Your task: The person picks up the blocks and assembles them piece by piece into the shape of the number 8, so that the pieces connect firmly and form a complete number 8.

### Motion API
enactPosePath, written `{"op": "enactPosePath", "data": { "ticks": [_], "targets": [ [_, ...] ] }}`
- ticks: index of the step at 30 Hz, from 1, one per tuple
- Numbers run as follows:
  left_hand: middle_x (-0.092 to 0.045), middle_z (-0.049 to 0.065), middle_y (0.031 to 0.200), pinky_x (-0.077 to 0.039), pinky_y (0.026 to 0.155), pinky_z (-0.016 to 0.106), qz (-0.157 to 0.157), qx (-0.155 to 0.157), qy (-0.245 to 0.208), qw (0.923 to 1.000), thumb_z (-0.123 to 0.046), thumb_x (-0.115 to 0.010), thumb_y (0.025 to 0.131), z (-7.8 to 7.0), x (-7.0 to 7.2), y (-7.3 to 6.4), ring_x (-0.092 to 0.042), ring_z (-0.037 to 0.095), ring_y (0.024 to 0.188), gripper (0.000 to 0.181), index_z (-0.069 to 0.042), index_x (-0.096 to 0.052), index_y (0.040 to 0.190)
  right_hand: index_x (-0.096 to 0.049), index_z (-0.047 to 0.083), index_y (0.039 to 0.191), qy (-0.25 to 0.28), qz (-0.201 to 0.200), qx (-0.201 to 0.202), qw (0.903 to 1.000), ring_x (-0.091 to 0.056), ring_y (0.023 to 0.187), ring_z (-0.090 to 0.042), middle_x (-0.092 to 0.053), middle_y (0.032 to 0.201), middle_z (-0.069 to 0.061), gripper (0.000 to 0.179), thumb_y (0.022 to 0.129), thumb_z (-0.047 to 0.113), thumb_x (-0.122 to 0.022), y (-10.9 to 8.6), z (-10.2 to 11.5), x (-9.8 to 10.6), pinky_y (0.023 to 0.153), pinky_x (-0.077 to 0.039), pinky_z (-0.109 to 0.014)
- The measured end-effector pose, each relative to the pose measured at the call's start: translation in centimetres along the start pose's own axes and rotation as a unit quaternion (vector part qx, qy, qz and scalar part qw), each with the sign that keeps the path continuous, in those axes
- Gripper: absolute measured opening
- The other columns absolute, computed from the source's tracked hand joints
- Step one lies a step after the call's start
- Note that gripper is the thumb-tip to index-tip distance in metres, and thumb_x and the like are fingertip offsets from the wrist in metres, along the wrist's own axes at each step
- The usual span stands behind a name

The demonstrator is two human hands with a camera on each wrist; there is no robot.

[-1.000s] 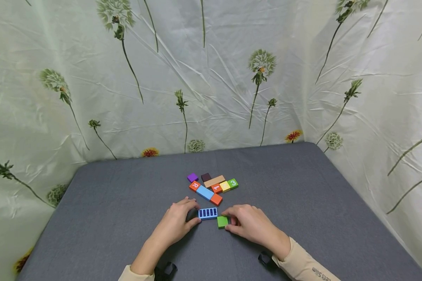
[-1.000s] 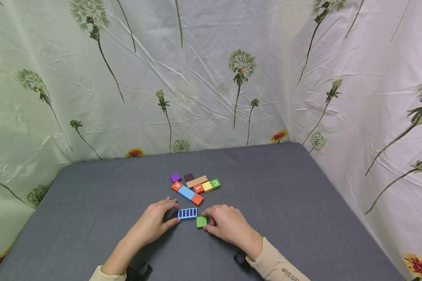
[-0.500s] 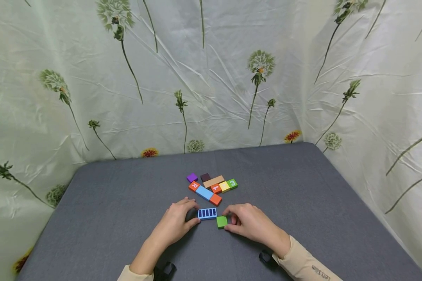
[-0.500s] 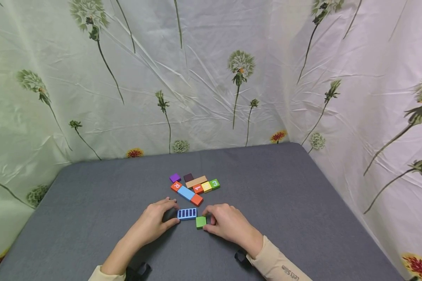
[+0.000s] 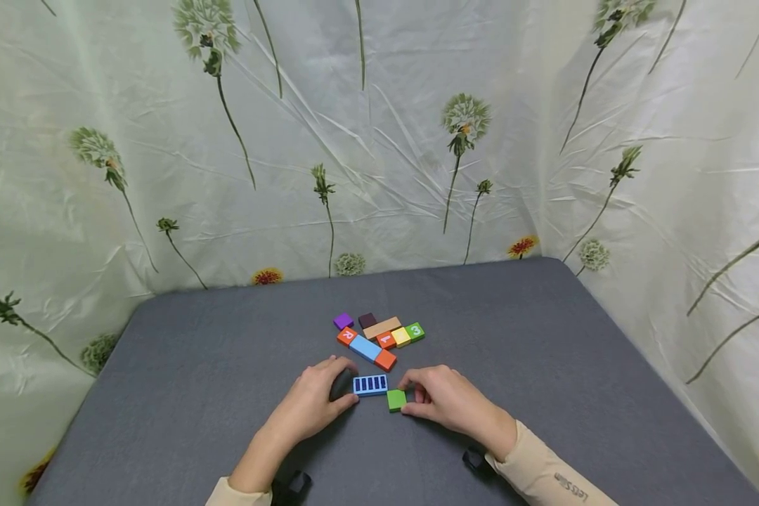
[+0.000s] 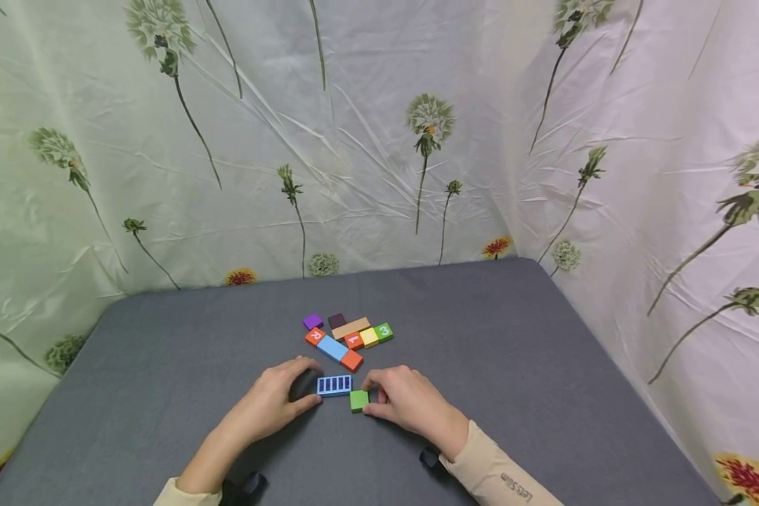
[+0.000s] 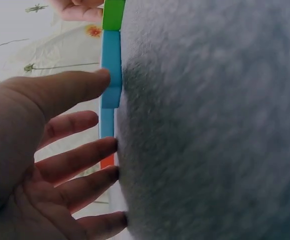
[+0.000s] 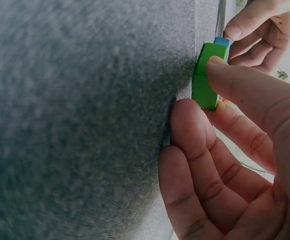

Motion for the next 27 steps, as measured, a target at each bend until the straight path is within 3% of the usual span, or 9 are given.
{"op": "enactPosePath", "data": {
  "ticks": [8,15,20,27],
  "targets": [
    [-0.076,0.006,0.127,-0.054,0.107,0.056,0.04,0.007,-0.008,0.9991,-0.021,-0.087,0.092,0.8,1.9,1.2,-0.071,0.029,0.125,0.039,-0.015,-0.072,0.128,-0.077,0.017,0.103,-0.007,-0.008,0.012,0.9999,-0.045,0.061,0.006,-0.055,0.07,0.014,0.019,0.09,0.023,-0.089,0.1,-0.2,0.0,0.059,-0.04,-0.02],
    [-0.077,0.003,0.107,-0.059,0.086,0.047,0.023,0.013,0.049,0.9985,-0.016,-0.083,0.095,1.7,3.8,3.8,-0.073,0.019,0.098,0.039,-0.015,-0.071,0.133,-0.077,0.017,0.104,-0.003,-0.009,0.02,0.9998,-0.045,0.062,0.006,-0.056,0.07,0.014,0.02,0.09,0.025,-0.089,0.1,-0.3,0.0,0.059,-0.041,-0.02],
    [-0.067,-0.003,0.088,-0.048,0.067,0.036,0.011,-0.011,0.073,0.9972,-0.012,-0.081,0.096,2.3,3.9,5.6,-0.059,0.011,0.075,0.037,-0.019,-0.072,0.132,-0.077,0.016,0.104,0.006,-0.002,0.015,0.9999,-0.045,0.061,0.006,-0.055,0.07,0.014,0.02,0.091,0.024,-0.088,0.0,-0.2,0.0,0.059,-0.041,-0.02],
    [-0.052,-0.005,0.073,-0.031,0.058,0.029,0.018,-0.023,0.088,0.9957,-0.013,-0.077,0.098,2.8,3.1,7.1,-0.044,0.011,0.062,0.033,-0.022,-0.076,0.13,-0.076,0.016,0.104,0.005,0.005,0.005,1.0,-0.044,0.061,0.005,-0.054,0.07,0.014,0.02,0.091,0.023,-0.088,0.1,-0.3,0.0,0.058,-0.039,-0.02]
  ]
}}
Point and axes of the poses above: each hand's wrist, its own y-axis towards the middle knuckle, its own x-axis out of the back of the hand, z = x × y, the point moved 4 cm from there along y, towards the middle knuckle
